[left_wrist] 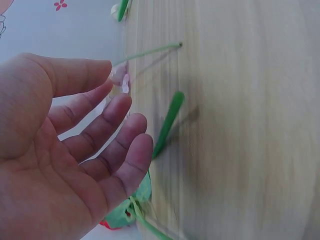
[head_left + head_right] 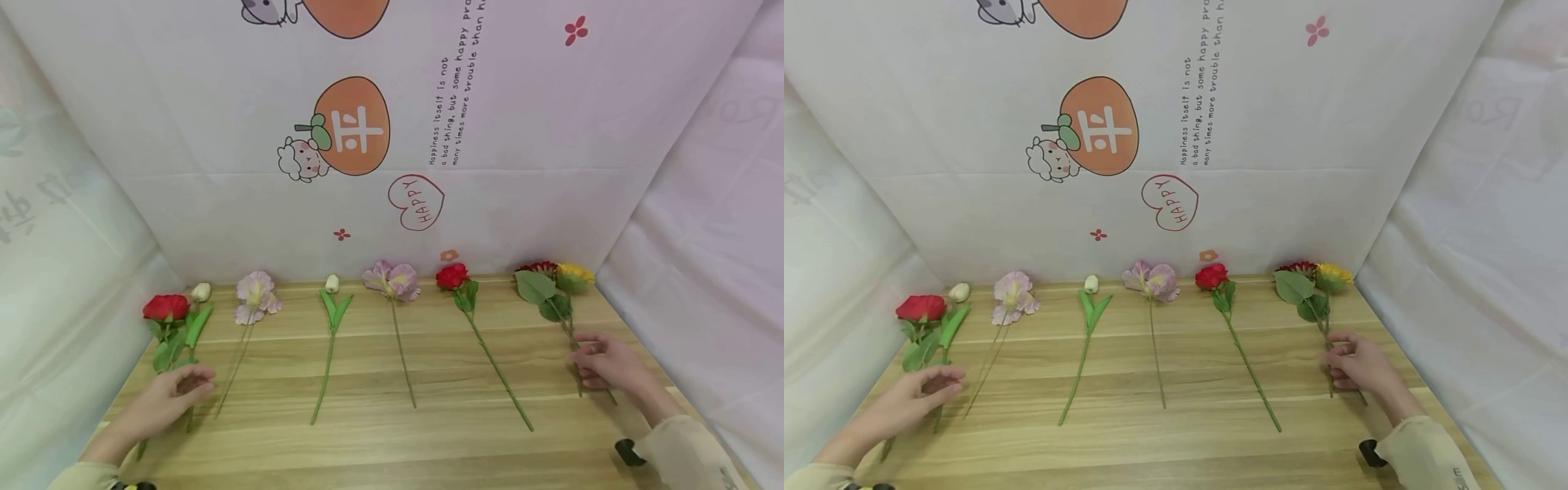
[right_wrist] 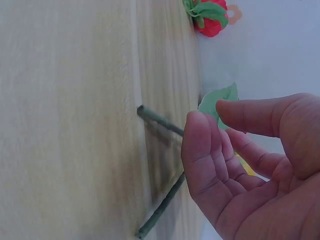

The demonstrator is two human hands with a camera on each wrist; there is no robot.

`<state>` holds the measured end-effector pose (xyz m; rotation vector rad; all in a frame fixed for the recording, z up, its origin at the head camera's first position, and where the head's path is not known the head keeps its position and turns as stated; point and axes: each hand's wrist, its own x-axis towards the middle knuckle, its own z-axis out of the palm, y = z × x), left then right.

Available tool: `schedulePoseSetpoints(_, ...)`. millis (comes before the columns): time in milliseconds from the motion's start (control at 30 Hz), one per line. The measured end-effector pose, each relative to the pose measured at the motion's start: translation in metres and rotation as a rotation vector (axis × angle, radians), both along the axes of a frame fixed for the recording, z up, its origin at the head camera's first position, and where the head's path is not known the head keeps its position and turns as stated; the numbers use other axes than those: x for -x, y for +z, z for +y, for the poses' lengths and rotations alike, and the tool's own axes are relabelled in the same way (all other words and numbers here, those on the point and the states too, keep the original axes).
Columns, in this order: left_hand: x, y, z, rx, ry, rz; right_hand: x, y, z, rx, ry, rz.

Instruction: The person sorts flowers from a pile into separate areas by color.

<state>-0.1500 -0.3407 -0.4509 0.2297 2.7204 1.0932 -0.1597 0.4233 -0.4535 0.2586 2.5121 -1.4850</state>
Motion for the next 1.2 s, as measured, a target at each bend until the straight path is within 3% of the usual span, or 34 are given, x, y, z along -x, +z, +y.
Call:
schedulePoseSetpoints(200, 0.005, -0.001, 0.012, -0.021, -0.018, -0.001, -0.002, 0.003, -0.007, -0.014, 0.010, 0.015)
schedulePoseSetpoints(533, 0.018, -0.004, 0.022, 0.041, -0.007, 0.017, -0.007, -0.003, -0.010, 0.000, 0.016, 0.037)
schedulePoseSetpoints(833, 0.024, -0.004, 0.025, -0.117, 0.039, -0.098, -0.007, -0.009, -0.008, 0.015, 0.013, 0.043)
schedulePoseSetpoints(1200, 0.024, 0.005, 0.033, -0.207, 0.042, -0.038, -0.008, -0.002, -0.019, 0.027, 0.036, 0.073)
